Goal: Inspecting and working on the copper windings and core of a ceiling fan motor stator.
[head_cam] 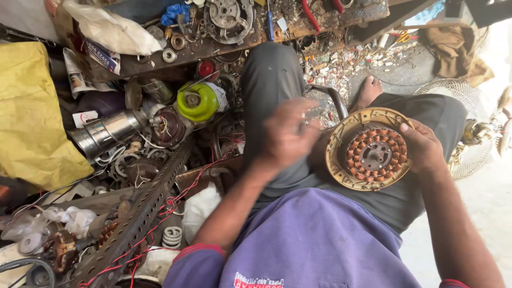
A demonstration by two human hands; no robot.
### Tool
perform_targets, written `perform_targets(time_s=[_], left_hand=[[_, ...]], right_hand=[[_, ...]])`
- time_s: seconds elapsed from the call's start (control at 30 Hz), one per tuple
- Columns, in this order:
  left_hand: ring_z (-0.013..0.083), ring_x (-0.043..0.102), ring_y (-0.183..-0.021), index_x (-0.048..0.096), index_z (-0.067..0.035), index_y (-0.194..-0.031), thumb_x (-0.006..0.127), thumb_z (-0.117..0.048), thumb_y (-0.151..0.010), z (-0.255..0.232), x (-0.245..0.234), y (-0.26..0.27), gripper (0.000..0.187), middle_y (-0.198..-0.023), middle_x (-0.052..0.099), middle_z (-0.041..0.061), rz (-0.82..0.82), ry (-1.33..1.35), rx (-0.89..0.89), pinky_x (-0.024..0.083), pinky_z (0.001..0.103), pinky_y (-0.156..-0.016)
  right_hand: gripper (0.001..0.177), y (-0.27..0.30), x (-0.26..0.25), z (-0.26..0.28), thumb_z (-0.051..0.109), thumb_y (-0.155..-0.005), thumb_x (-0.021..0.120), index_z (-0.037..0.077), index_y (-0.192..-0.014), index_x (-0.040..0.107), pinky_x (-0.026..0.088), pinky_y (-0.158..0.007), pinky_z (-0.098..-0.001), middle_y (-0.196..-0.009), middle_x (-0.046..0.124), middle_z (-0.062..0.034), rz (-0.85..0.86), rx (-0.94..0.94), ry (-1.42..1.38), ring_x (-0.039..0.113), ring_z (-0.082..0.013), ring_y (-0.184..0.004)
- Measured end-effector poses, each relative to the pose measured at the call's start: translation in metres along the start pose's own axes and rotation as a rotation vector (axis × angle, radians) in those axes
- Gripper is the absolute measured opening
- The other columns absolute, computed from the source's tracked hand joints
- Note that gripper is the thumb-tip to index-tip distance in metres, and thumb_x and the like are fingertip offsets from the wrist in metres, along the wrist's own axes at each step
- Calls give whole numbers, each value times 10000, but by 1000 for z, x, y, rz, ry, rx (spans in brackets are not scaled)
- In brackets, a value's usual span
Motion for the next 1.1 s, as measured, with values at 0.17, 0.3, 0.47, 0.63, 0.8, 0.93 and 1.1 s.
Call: perform_targets(time_s=[0.17, 0.3, 0.47, 0.63, 0.8, 0.93, 1.1], left_hand=[[215, 732, -990, 598, -27, -1291, 672, -405, -987, 41, 106, 48, 491, -1069, 729, 137, 445, 244, -619, 587, 339, -826], [173, 709, -966, 663, -11, -1251, 649, -466, -1004, 63, 123, 75, 518, -1045, 752, 112, 523, 400, -730, 584, 331, -839], [92, 640, -967, 683, 15, -1260, 642, -424, -1028, 64, 115, 85, 497, -1063, 716, 24, 520, 756, -1042, 542, 279, -862], [97, 640, -903, 726, -14, -1219, 619, -407, -1033, 62, 119, 78, 448, -996, 736, 33, 527, 666, -1028, 550, 285, -815], [88, 656, -937, 727, -42, -1254, 619, -389, -1035, 67, 124, 74, 424, -1034, 756, 28, 524, 689, -986, 545, 271, -848], [98, 672, -922, 733, -13, -1217, 657, -349, -1022, 60, 126, 77, 395, -1052, 765, 34, 515, 817, -1090, 558, 280, -832], [105, 687, -849, 734, -20, -1180, 637, -339, -1017, 59, 115, 69, 370, -978, 770, 32, 545, 752, -1078, 566, 282, -784]], right_hand=[[366, 9, 12, 8, 249, -1112, 586, -62, -1299, 635, 526, -808, -331, -1122, 672, -164, -189, 4, 315, 636, -201, -930], [406, 19, 37, 28, 305, -1063, 533, -13, -1294, 639, 551, -837, -313, -1155, 712, -141, -213, 122, 312, 683, -183, -976], [485, 18, 28, 16, 354, -1089, 503, -78, -1298, 576, 584, -869, -400, -1150, 711, -179, -112, 234, -1, 707, -248, -972], [463, 28, 39, 13, 334, -1080, 508, -54, -1324, 573, 582, -893, -386, -1175, 704, -161, -172, 169, -33, 703, -237, -1005], [429, 31, 35, 5, 291, -1095, 547, -36, -1371, 586, 535, -915, -350, -1211, 672, -153, -257, 12, 142, 654, -207, -1048], [373, 56, 39, 15, 233, -1170, 544, -55, -1399, 601, 487, -1072, -340, -1343, 658, -178, -341, -448, 741, 617, -237, -1245], [391, 76, 61, 38, 224, -1116, 621, -52, -1388, 571, 522, -1018, -340, -1261, 673, -164, -363, -517, 830, 657, -225, -1186]])
Point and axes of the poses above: each hand's wrist, its own y-axis away from the middle knuckle, its own x-axis out of the palm, z = x × y, the point moved 1 cm from there along -y, towards the middle knuckle
